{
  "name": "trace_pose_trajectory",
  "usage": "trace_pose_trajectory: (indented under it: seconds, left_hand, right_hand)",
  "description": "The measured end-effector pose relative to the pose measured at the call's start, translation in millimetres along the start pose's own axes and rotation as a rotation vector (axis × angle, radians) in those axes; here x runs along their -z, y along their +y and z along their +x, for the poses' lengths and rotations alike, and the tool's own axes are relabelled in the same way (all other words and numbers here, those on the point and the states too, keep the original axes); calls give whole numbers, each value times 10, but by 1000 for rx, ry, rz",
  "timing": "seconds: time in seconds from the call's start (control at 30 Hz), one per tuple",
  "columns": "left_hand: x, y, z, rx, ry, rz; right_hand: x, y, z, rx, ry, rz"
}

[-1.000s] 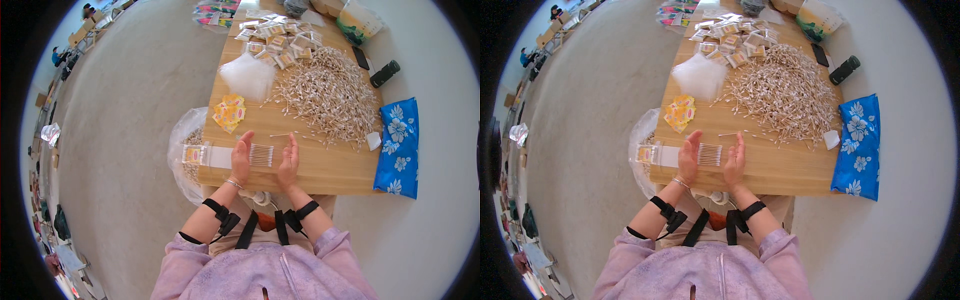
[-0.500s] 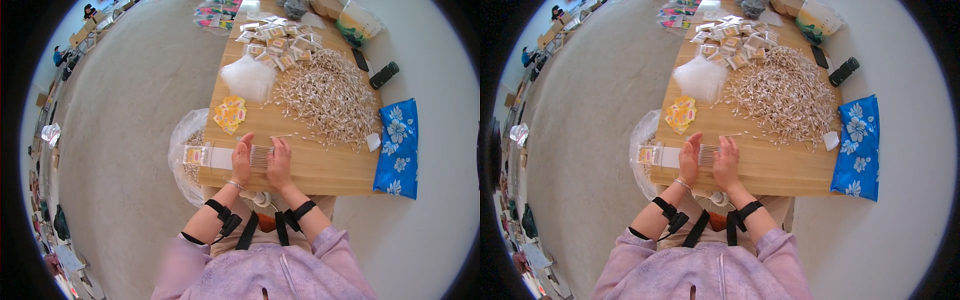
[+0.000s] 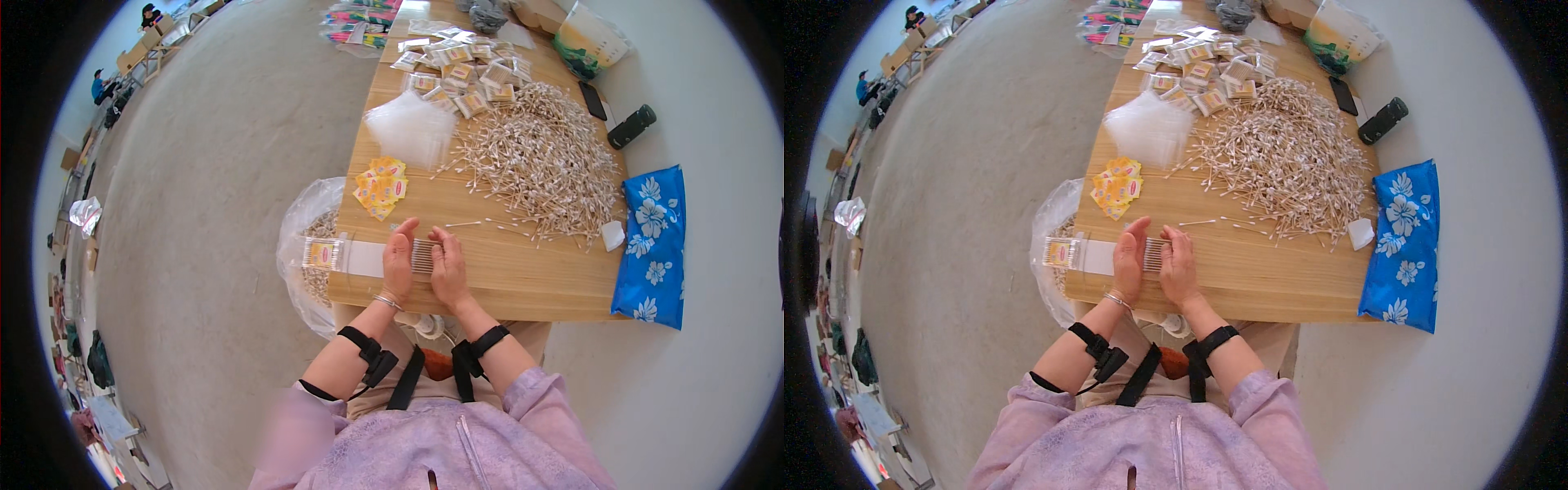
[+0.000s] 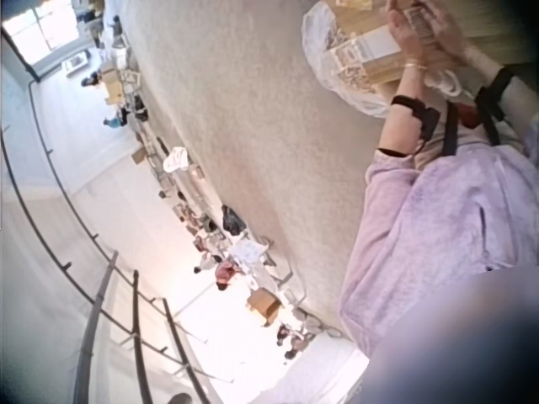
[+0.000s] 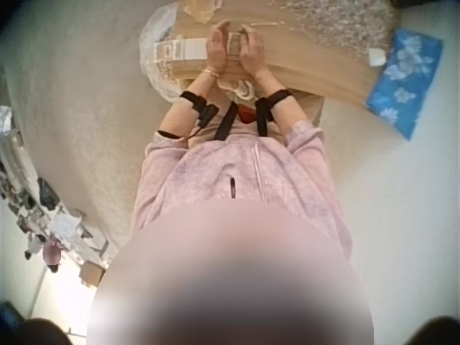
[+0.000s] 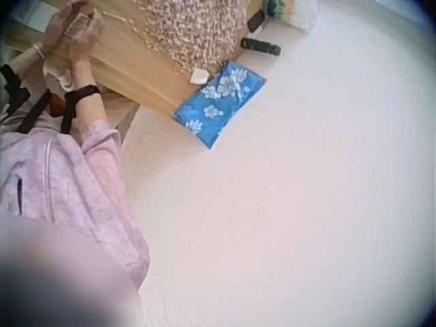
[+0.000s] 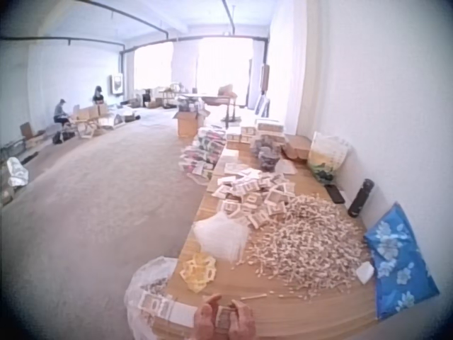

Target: The recorder is counting and placing cotton swabs into small plastic bags.

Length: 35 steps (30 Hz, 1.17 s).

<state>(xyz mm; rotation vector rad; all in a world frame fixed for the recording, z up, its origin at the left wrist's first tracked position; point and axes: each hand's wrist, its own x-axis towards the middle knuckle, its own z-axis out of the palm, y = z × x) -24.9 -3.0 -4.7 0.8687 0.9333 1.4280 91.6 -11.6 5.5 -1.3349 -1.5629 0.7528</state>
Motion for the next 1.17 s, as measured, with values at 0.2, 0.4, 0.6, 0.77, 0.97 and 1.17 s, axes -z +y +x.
trace_pose_trajectory:
  seconds: [0.2, 0.4, 0.6, 0.77, 0.97, 1.17]
  left_hand:
    - [28, -18, 10, -21, -36, -6]
    - [-5, 5, 1, 7, -15, -12]
    - [-29, -17, 7, -20, -34, -29]
    - [60, 62, 21, 38, -45, -26]
    - [222, 487, -312, -320, -342, 1147]
    - [150, 702, -678, -128, -530, 1507]
  right_hand:
    - [74, -7, -16, -39, 3, 36]
    - [288, 43, -188, 182, -288, -638]
    - [202, -147, -270, 138, -440, -797]
    - [146, -190, -278, 119, -469, -864]
    - [201, -129, -268, 110, -414, -792]
    - [134, -130, -283, 201, -350, -858]
